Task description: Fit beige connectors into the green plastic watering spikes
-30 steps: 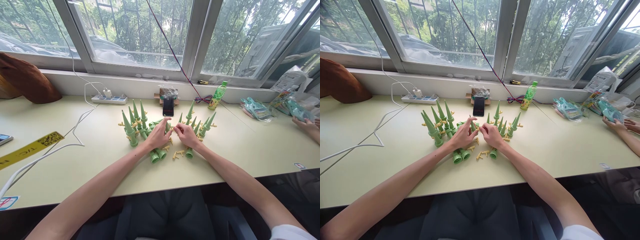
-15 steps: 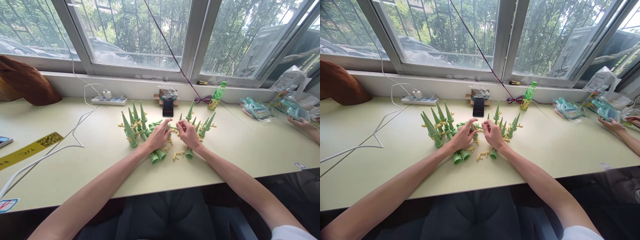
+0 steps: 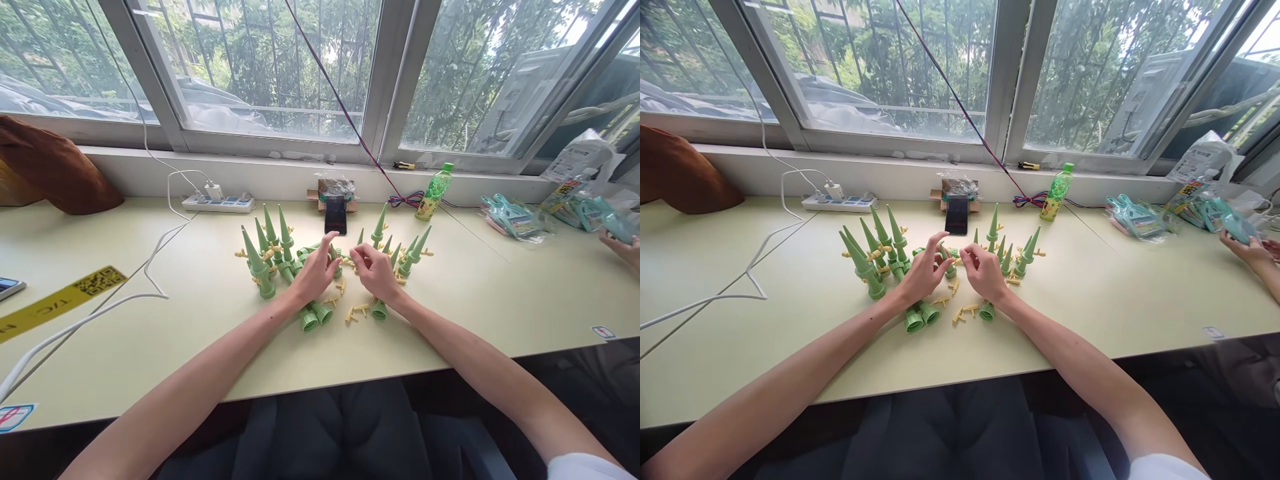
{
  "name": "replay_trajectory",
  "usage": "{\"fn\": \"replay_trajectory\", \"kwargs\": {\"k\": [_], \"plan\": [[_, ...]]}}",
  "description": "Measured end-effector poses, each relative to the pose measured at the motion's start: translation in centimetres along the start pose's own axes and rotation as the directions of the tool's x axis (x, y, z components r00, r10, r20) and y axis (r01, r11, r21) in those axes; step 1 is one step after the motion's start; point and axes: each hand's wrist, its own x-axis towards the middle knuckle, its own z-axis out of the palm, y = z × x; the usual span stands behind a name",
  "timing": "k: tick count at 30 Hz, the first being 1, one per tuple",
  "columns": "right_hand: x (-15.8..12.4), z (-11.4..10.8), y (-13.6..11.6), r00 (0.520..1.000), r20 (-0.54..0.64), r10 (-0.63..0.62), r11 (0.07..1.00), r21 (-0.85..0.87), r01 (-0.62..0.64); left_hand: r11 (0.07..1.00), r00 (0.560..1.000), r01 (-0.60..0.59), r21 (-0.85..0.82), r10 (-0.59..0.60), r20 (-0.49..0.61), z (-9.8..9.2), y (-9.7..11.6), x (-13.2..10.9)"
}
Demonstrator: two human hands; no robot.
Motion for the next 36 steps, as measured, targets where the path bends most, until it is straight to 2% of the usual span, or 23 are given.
{"fn": "replay_trajectory", "kwargs": {"k": [9,17,21,26,28,31,36], "plan": [[-0.2,0.1,-0.1,0.998,0.025,-0.061,0.995,-0.080,0.063,0.999,0.999,0.015,0.047,-0.016,0.035,0.0,0.0,0.0],[-0.5,0.3,-0.5,0.979,0.030,-0.202,0.958,-0.202,0.203,0.999,0.998,0.033,0.042,-0.035,0.049,-0.2,0.2,-0.2],[-0.9,0.4,-1.3,0.946,0.132,-0.296,0.890,-0.322,0.323,0.998,0.999,0.032,0.055,-0.034,0.032,-0.7,0.3,-0.3],[-0.8,0.5,-3.6,0.895,0.290,-0.339,0.774,-0.455,0.440,0.994,0.997,0.050,0.093,-0.044,-0.064,-1.0,0.1,-0.5],[-0.7,0.3,-4.6,0.872,0.382,-0.305,0.719,-0.508,0.475,0.994,0.994,0.062,0.093,-0.052,-0.100,-1.1,-0.1,-0.6],[-1.0,-0.7,-5.5,0.869,0.441,-0.222,0.672,-0.576,0.464,0.992,0.988,0.073,0.099,-0.058,-0.145,-1.1,-0.1,-0.6],[-2.5,-3.7,-4.8,0.917,0.397,0.040,0.628,-0.724,0.287,0.995,0.990,0.066,0.074,-0.056,-0.130,-1.0,0.0,-0.7]]}}
